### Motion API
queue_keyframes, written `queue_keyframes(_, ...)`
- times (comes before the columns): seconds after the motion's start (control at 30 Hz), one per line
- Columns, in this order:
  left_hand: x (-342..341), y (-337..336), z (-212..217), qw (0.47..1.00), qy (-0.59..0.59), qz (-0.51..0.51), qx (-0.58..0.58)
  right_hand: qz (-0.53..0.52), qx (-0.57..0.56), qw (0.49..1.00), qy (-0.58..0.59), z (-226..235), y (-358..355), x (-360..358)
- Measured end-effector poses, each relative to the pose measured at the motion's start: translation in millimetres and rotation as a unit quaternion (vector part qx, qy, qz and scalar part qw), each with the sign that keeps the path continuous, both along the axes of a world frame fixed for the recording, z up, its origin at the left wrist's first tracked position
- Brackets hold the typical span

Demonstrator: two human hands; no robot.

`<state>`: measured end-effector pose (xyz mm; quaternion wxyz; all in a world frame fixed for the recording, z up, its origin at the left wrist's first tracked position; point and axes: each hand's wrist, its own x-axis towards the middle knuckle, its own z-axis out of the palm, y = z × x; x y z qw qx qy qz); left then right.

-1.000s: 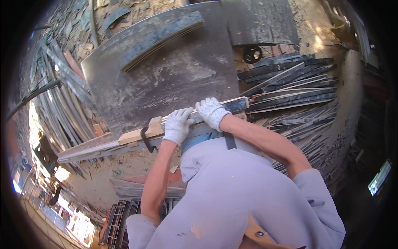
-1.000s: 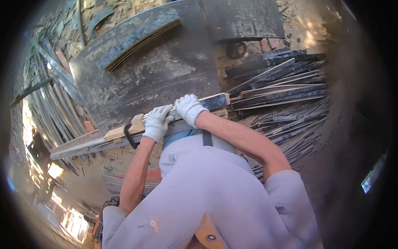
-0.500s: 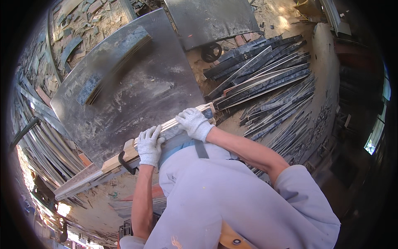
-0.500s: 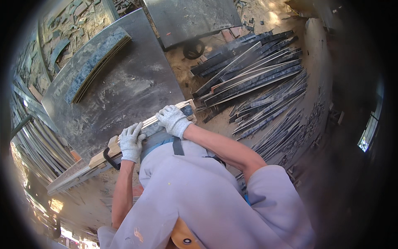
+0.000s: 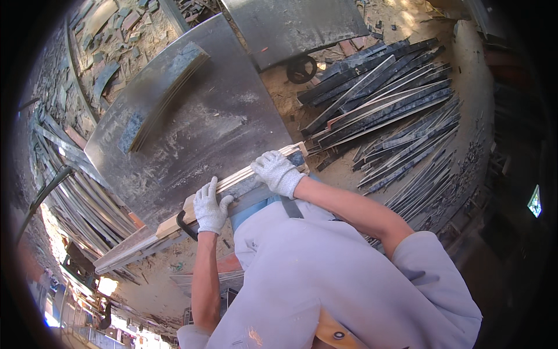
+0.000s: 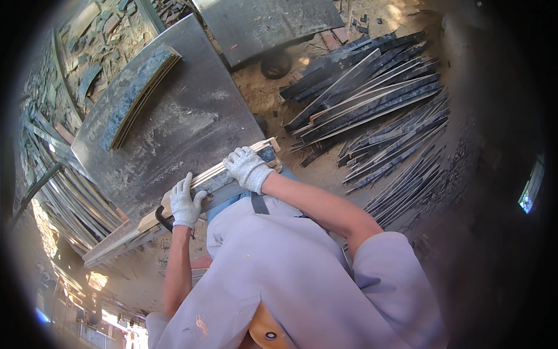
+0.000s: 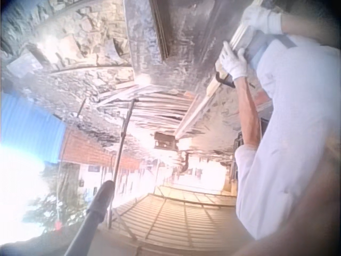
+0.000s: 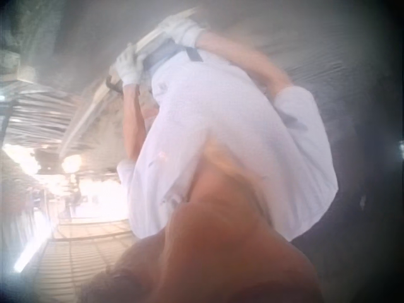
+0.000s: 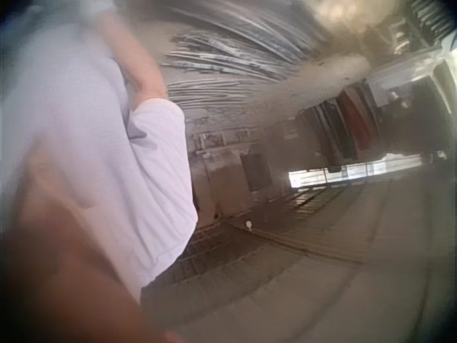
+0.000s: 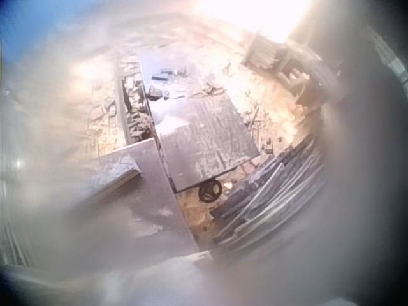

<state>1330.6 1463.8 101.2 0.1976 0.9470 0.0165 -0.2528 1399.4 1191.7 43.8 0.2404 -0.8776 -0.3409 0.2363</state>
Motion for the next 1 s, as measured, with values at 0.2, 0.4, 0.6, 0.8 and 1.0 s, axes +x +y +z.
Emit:
queue_keyframes(0.2,22.1,15.0,8.4,0.989,0.146,-0.01,0.018,0.096,-0.065,0.987,0.107,32.2,-9.8,42.7)
queue_keyframes(0.4,49.1,20.4,4.0,0.974,0.225,-0.036,0.006,0.03,-0.204,0.965,0.16,60.0,-47.1,82.2)
queue_keyframes(0.6,61.8,20.8,4.9,0.968,0.244,-0.065,-0.001,0.145,-0.233,0.941,0.201,61.2,-48.5,115.4)
queue_keyframes(0.8,63.1,3.0,16.5,0.991,0.118,-0.031,-0.049,0.182,-0.196,0.959,0.088,75.3,-61.1,123.3)
queue_keyframes(1.0,61.6,-75.8,-15.7,0.983,-0.147,-0.021,-0.11,0.111,-0.09,0.971,-0.192,56.6,-160.2,135.1)
